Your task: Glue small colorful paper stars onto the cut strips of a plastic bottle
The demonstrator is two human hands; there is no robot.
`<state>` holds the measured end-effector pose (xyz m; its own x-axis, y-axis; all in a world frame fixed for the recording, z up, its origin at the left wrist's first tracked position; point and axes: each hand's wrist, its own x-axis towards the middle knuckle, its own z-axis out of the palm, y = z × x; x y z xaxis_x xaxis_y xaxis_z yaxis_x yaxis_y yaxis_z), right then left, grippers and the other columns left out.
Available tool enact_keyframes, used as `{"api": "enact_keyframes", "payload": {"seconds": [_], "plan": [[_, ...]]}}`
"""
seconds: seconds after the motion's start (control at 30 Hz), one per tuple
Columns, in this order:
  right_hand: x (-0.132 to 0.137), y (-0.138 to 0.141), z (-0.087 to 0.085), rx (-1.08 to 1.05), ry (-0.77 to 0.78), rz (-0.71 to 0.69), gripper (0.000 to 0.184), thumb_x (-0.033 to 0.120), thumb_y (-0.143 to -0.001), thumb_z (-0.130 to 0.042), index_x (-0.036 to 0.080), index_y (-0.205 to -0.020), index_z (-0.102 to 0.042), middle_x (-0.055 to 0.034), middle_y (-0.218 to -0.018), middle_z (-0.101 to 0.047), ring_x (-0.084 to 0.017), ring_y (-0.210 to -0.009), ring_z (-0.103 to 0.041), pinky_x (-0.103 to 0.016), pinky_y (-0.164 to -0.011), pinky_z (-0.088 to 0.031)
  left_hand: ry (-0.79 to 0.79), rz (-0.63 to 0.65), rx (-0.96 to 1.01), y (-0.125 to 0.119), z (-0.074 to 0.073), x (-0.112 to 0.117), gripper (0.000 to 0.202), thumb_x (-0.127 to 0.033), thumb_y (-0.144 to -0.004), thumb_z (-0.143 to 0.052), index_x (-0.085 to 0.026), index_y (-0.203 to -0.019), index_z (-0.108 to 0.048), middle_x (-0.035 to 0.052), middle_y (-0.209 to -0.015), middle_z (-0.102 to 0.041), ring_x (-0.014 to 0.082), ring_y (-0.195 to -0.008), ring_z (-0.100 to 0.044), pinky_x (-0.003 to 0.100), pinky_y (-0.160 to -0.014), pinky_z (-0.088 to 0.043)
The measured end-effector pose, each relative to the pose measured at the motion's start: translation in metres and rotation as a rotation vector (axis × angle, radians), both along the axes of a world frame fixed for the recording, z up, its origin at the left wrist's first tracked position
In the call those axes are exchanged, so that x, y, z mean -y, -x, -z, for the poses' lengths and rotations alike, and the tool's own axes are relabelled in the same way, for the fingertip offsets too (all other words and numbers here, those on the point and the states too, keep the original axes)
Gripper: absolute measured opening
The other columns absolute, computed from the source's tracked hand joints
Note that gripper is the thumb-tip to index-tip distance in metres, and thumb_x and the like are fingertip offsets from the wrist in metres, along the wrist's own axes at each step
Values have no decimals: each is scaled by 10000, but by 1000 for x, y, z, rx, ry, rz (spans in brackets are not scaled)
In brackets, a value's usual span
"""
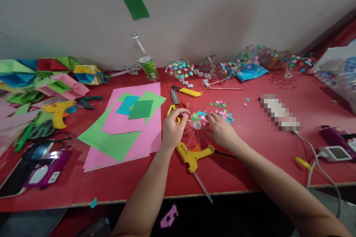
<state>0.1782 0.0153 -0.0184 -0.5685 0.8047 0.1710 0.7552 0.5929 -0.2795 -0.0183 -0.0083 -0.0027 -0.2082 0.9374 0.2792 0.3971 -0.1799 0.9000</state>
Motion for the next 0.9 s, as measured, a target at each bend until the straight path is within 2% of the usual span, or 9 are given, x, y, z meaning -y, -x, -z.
{"api": "enact_keyframes", "payload": {"seconds": [0.17,0.3,0.4,0.47,0.5,0.57,0.63,0.73,0.9], "plan": [[-12,3,12,-200,-52,-24,325,165,-851,-563,146,-1174,-525,-150,-1122,-595,-270,-1013,-606,-410,-878,-513,-37,-31,4,3,2,-4,124,-192,-845,-577,-210,-916,-677,31,-918,-707,164,-838,-649,298,-803,-516],[-11,-3,3,-300,-105,-49,372,195,-854,-558,155,-1219,-505,-167,-1188,-582,-292,-1104,-578,-438,-903,-506,-48,-45,15,4,-1,-4,123,-173,-834,-576,-207,-900,-673,24,-898,-707,150,-805,-642,278,-771,-518],[3,-12,-11,-425,-331,14,390,216,-851,-576,173,-1232,-505,-180,-1267,-532,-304,-1177,-525,-454,-924,-477,-47,-49,28,4,-2,-3,124,-172,-829,-574,-196,-902,-672,23,-897,-707,147,-802,-641,270,-758,-518],[16,-17,-21,-472,-510,-41,290,162,-838,-566,206,-1124,-557,-120,-1083,-608,-249,-987,-580,-407,-833,-478,-45,-56,32,4,-2,-3,127,-172,-828,-572,-191,-903,-673,25,-902,-708,147,-809,-642,272,-765,-516],[24,-17,-24,-448,-512,-188,233,139,-835,-546,213,-1055,-572,-82,-965,-629,-209,-867,-584,-359,-750,-472,-44,-58,33,4,-1,-3,130,-173,-831,-570,-191,-908,-674,26,-905,-709,148,-810,-643,274,-769,-515],[38,-14,-29,-290,-308,-516,161,122,-845,-490,205,-949,-580,-28,-811,-617,-152,-698,-542,-291,-611,-432,-46,-58,29,5,0,-4,136,-176,-840,-564,-191,-916,-675,27,-909,-710,148,-808,-646,277,-772,-515],[48,-6,-30,-67,-111,-665,185,129,-841,-465,177,-968,-591,-32,-824,-622,-148,-671,-514,-291,-576,-406,-57,-52,16,5,0,-4,137,-173,-843,-563,-192,-917,-677,24,-899,-712,148,-803,-647,274,-768,-514],[54,7,-27,104,-24,-690,208,113,-828,-489,145,-1005,-594,-58,-900,-638,-165,-751,-531,-297,-603,-396,-72,-51,-5,6,-1,-4,133,-172,-842,-570,-192,-904,-686,20,-883,-712,144,-792,-646,257,-742,-513],[52,12,-15,202,-57,-627,313,138,-850,-526,120,-1161,-564,-89,-991,-644,-199,-806,-551,-336,-657,-408,-64,-36,23,7,1,-3,158,-216,-869,-558,-185,-939,-697,36,-893,-716,158,-793,-669,267,-740,-527]]}}
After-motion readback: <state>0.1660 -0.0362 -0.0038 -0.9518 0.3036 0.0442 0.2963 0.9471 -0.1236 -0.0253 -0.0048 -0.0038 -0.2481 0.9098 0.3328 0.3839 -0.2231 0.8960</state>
